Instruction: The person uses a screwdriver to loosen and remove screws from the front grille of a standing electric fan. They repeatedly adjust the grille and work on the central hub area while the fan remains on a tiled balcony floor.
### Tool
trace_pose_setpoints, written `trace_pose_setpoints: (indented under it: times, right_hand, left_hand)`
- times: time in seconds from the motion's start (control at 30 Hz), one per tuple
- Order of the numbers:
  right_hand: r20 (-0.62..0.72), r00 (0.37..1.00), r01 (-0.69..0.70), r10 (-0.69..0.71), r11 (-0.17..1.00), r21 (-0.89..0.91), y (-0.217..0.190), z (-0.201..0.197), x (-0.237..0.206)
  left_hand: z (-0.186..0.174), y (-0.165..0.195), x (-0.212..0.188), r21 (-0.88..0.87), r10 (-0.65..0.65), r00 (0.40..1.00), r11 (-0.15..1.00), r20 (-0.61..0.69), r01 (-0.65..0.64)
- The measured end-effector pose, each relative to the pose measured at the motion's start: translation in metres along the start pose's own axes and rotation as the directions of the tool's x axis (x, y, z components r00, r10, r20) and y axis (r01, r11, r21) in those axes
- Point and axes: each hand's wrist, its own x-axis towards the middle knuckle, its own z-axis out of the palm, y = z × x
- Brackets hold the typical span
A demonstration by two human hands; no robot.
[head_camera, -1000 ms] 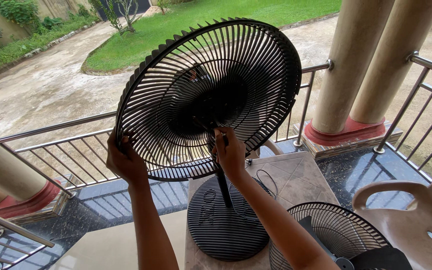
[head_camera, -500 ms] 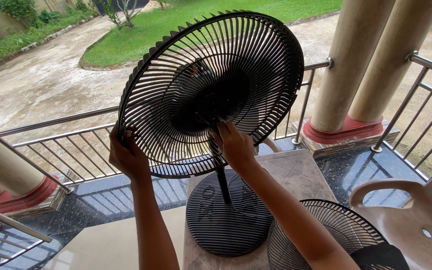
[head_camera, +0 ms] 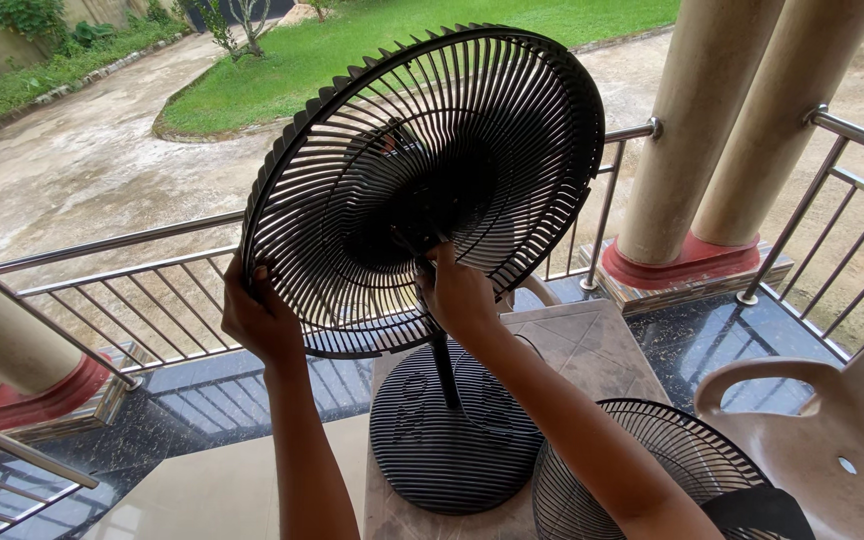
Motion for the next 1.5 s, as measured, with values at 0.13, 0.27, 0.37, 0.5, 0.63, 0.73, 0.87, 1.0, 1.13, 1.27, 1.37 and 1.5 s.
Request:
trace_pose_setpoints:
  times: [0.13, 0.27, 0.37, 0.5, 0.63, 0.73, 0.87, 1.0, 1.13, 1.27, 1.37, 1.5]
  right_hand:
    - [-0.289, 0.904, 0.278, -0.313, 0.947, -0.159, -0.001, 0.001, -0.002]
    - [-0.284, 0.903, 0.26, -0.324, 0.935, -0.239, 0.0, 0.004, -0.004]
    - [-0.279, 0.903, 0.254, -0.325, 0.931, -0.263, -0.001, 0.005, -0.004]
    - [-0.264, 0.918, 0.245, -0.295, 0.947, -0.206, -0.003, 0.004, -0.001]
    - [-0.158, 0.982, 0.115, -0.108, 0.993, 0.038, 0.0, 0.001, 0.004]
    - [-0.132, 0.991, 0.062, -0.023, 0.953, 0.296, 0.0, 0.0, 0.006]
    - [0.123, 0.974, -0.224, 0.19, 0.739, 0.636, -0.001, -0.002, 0.003]
    - [0.359, 0.895, -0.427, 0.264, 0.276, 0.861, -0.008, 0.003, -0.001]
    - [0.545, 0.823, -0.516, 0.161, -0.19, 0.835, -0.01, 0.017, 0.0]
    - [0.411, 0.894, -0.435, 0.179, 0.123, 0.892, 0.004, 0.03, 0.002]
    - [0.058, 0.99, -0.141, 0.132, 0.806, 0.574, 0.008, 0.041, -0.002]
    - [-0.237, 0.953, 0.162, -0.188, 0.979, -0.124, 0.005, 0.042, -0.005]
  left_hand:
    - [0.001, -0.001, -0.003, 0.011, -0.045, 0.999, 0.999, 0.01, 0.045]
    - [0.002, -0.003, -0.004, 0.008, 0.005, 1.0, 1.0, -0.005, -0.005]
    - [0.002, -0.004, -0.005, 0.004, 0.018, 1.0, 1.0, -0.011, -0.018]
    - [0.002, -0.006, -0.005, -0.018, 0.027, 0.999, 0.999, -0.017, -0.027]
    - [0.003, -0.008, -0.005, -0.009, 0.009, 1.0, 1.0, -0.009, -0.009]
    - [0.003, -0.009, -0.005, -0.015, 0.014, 1.0, 1.0, -0.006, -0.014]
    - [0.002, -0.01, -0.005, -0.011, 0.019, 1.0, 1.0, -0.007, -0.019]
    - [0.0, -0.009, -0.004, -0.016, 0.04, 0.999, 0.999, -0.006, -0.04]
    - [0.0, -0.01, -0.003, -0.002, 0.025, 1.0, 1.0, 0.006, -0.025]
    - [0.002, -0.012, -0.004, 0.009, 0.026, 1.0, 1.0, -0.001, -0.026]
    - [0.004, -0.012, -0.004, 0.013, 0.025, 1.0, 1.0, -0.005, -0.025]
    - [0.004, -0.009, -0.003, -0.015, 0.041, 0.999, 0.999, -0.014, -0.042]
